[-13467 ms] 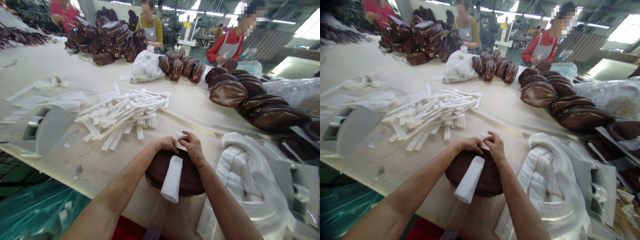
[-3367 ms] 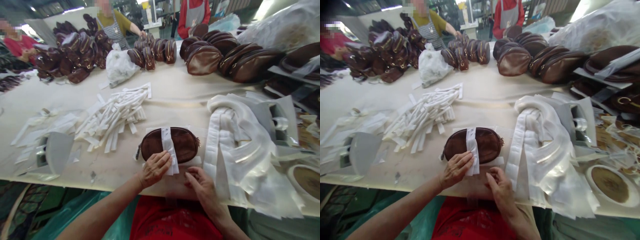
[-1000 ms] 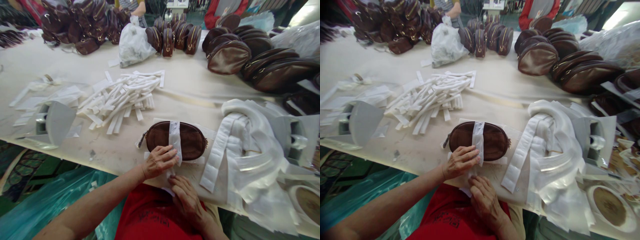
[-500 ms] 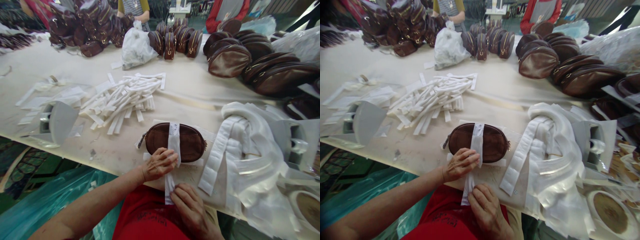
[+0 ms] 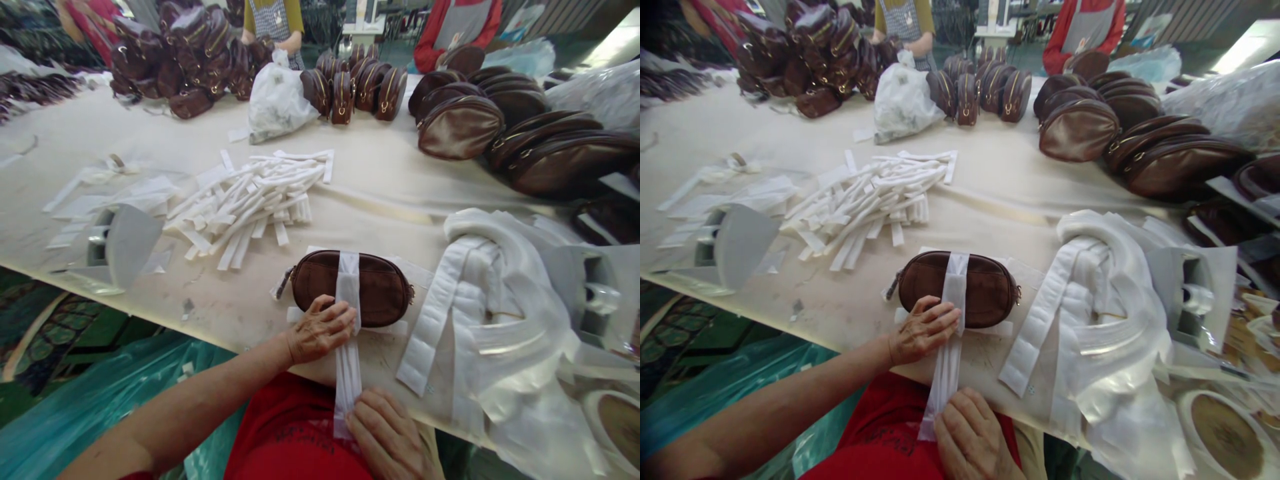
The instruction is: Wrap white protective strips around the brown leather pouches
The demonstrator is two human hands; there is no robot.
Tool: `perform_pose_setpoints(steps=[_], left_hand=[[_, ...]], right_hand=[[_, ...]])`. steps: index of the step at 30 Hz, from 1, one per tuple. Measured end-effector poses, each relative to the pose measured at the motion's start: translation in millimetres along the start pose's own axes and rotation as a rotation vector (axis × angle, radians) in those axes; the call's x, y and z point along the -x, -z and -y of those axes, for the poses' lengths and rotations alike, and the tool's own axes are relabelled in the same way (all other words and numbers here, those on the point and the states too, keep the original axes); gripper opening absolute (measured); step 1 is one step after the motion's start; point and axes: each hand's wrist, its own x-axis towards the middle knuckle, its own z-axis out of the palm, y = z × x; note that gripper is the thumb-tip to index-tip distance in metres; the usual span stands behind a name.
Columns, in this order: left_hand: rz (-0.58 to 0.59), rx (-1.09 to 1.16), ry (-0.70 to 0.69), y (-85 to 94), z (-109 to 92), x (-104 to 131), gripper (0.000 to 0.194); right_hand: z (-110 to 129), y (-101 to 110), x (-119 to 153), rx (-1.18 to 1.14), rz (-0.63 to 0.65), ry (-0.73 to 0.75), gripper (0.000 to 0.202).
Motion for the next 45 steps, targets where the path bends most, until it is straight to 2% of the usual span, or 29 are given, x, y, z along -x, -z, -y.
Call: perform_pose_setpoints(steps=[4, 9, 12, 15, 18, 20, 23, 26, 29, 32, 34, 40, 45], left_hand=[[-0.004, -0.013, -0.007, -3.9, 1, 3, 0.017], [0.058, 0.066, 0.004, -3.6, 3, 8, 0.022], [0.061, 0.219, 0.041, -0.4, 3, 8, 0.034], [0.024, 0.336, 0.115, -0.3, 3, 6, 0.037], [-0.08, 0.389, 0.219, -4.5, 1, 3, 0.022], [-0.139, 0.428, 0.306, -7.3, 0, 1, 0.016], [-0.154, 0.478, 0.449, -8.6, -3, -2, 0.015], [-0.172, 0.497, 0.497, -8.2, -5, -3, 0.018], [-0.164, 0.511, 0.507, -9.7, -7, -1, 0.015], [-0.162, 0.506, 0.519, -12.4, -9, 2, 0.017], [-0.177, 0.5, 0.515, -13.3, -9, 2, 0.02], [-0.186, 0.508, 0.532, -8.6, -8, -3, 0.047], [-0.148, 0.5, 0.591, -6.2, -9, -7, 0.051]], right_hand=[[-1, 4, -11, -0.009, -0.001, 0.032, 0.035], [-9, 21, -42, -0.022, 0.101, 0.082, 0.034], [-23, 31, -63, -0.058, 0.15, 0.106, 0.033], [-44, 30, -81, -0.132, 0.081, 0.085, 0.029], [-69, 20, -97, -0.22, 0.014, 0.0, 0.023], [-85, 13, -105, -0.297, 0.014, -0.093, 0.02], [-105, 7, -112, -0.42, 0.118, -0.264, 0.015], [-117, 5, -118, -0.518, 0.267, -0.395, 0.017], [-120, 8, -125, -0.589, 0.39, -0.452, 0.019], [-120, 9, -131, -0.619, 0.442, -0.467, 0.018], [-121, 6, -131, -0.617, 0.428, -0.468, 0.019], [-137, -22, -118, -0.359, 0.175, -0.469, 0.021], [-144, -43, -108, -0.236, 0.12, -0.421, 0.02]])
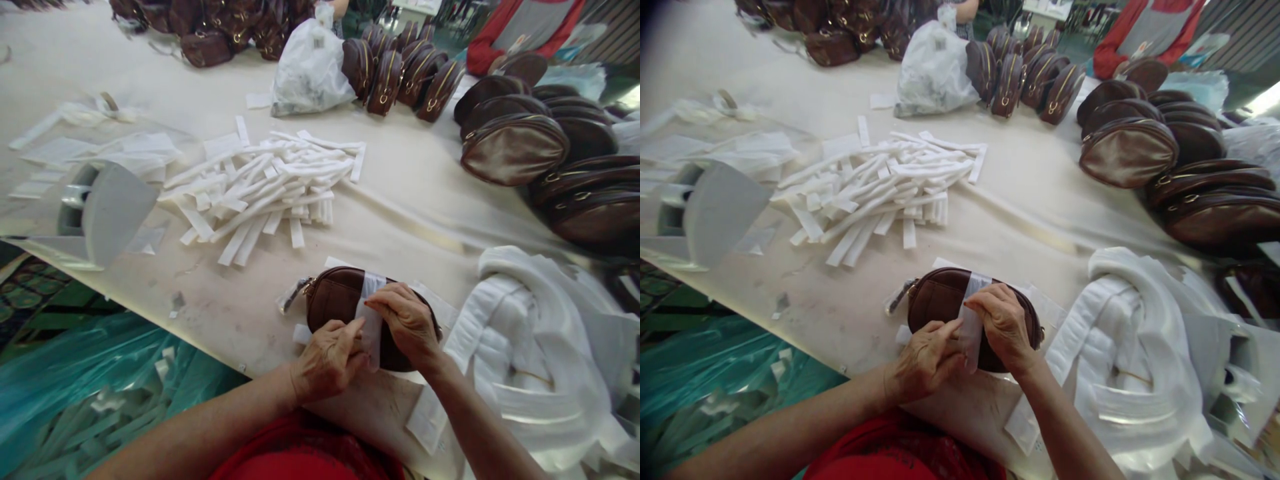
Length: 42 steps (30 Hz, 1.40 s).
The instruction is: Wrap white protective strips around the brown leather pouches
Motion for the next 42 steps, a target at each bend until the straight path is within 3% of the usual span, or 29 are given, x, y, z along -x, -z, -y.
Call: perform_pose_setpoints(steps=[9, 17, 23, 26, 30, 36, 42], left_hand=[[-0.007, -0.057, 0.045, -1.8, 1, -1, 0.051], [-0.085, -0.064, -0.037, 1.3, 0, -2, 0.041], [0.055, -0.344, -0.146, 6.3, -9, -21, 0.023], [0.107, -0.477, -0.209, -2.2, -6, -29, 0.028], [0.136, -0.506, -0.183, -12.3, -1, -29, 0.039], [0.201, -0.517, -0.144, -11.6, 0, -26, 0.05], [0.168, -0.598, -0.199, -12.5, 3, -25, 0.047]], right_hand=[[-6, -12, 4, 0.095, -0.029, -0.095, 0.026], [-7, -17, 4, 0.107, -0.064, -0.104, 0.027], [-11, -19, 4, 0.102, -0.086, -0.096, 0.027], [-11, -19, 4, 0.102, -0.096, -0.097, 0.028], [-10, -17, 3, 0.079, -0.081, -0.123, 0.025], [-10, -18, -1, 0.088, -0.09, -0.234, 0.02], [-11, -20, -5, 0.112, -0.077, -0.262, 0.023]])
